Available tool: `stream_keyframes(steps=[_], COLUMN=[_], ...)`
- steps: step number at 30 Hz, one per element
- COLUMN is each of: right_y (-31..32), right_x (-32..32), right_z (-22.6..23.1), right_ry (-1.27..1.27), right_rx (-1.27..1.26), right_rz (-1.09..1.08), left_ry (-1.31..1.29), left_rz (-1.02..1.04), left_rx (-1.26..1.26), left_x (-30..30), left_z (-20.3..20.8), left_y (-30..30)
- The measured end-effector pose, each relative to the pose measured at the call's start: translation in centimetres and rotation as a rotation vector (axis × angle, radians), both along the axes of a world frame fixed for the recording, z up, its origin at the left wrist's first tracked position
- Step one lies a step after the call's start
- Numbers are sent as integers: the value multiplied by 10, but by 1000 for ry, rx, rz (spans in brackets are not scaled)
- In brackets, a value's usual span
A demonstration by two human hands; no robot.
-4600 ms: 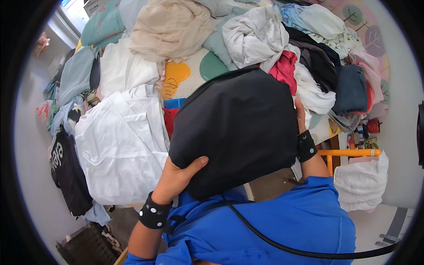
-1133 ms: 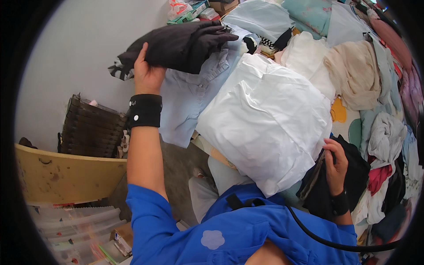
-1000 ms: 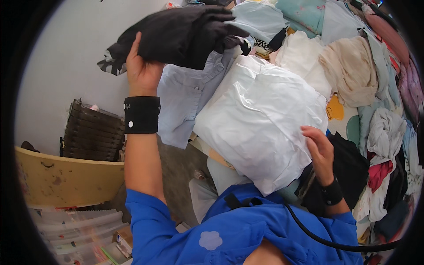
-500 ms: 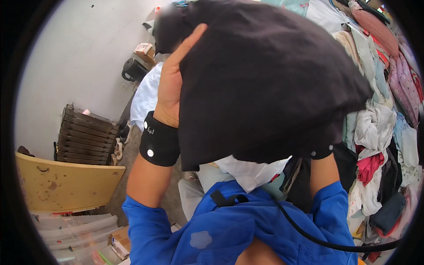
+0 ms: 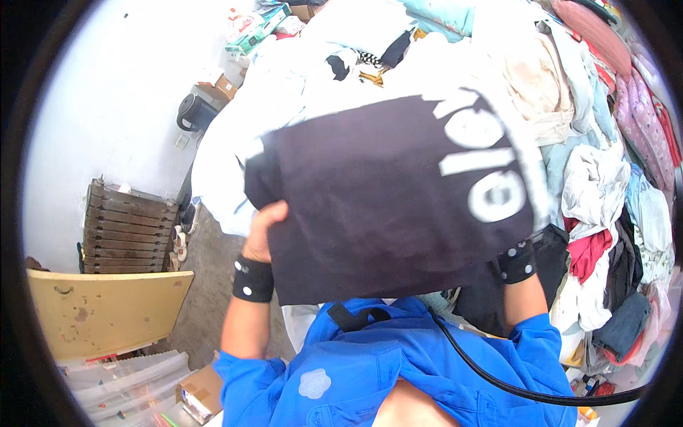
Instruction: The person picks up and unfolds various articles of clothing, including pants and a white shirt, before folding each item by hand on a bed.
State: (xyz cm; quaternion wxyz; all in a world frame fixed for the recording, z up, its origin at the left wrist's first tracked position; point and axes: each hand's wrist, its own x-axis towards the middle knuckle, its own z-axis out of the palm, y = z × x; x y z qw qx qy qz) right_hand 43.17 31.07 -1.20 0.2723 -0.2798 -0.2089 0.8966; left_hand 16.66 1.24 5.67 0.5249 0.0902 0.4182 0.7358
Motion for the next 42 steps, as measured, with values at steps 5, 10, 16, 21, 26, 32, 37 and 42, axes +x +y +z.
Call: stream_keyframes(steps=[5,10,16,21,26,32,37,42], right_y=[-16,-15,-27,-24,-8,37,76,130], right_x=[-3,1,-16,-29,28,192,257,300], right_z=[-10,16,40,44,81,96,111,-21], right_ry=[92,39,-483,-363,-166,-713,-812,-1433], right_rx=[-113,124,904,870,754,821,912,1354], right_rz=[117,-13,78,-98,-260,-612,-355,199], left_ry=[-289,-383,-17,521,664,642,425,816], left_rz=[-14,31,129,290,371,-138,-564,-1315], left_rx=[-224,-96,-258,-357,-224,29,258,41], left_x=[1,5,5,-8,34,141,227,219], left_z=[-73,-57,-67,-52,20,62,15,-9], left_y=[-21,-2,15,20,81,130,125,104])
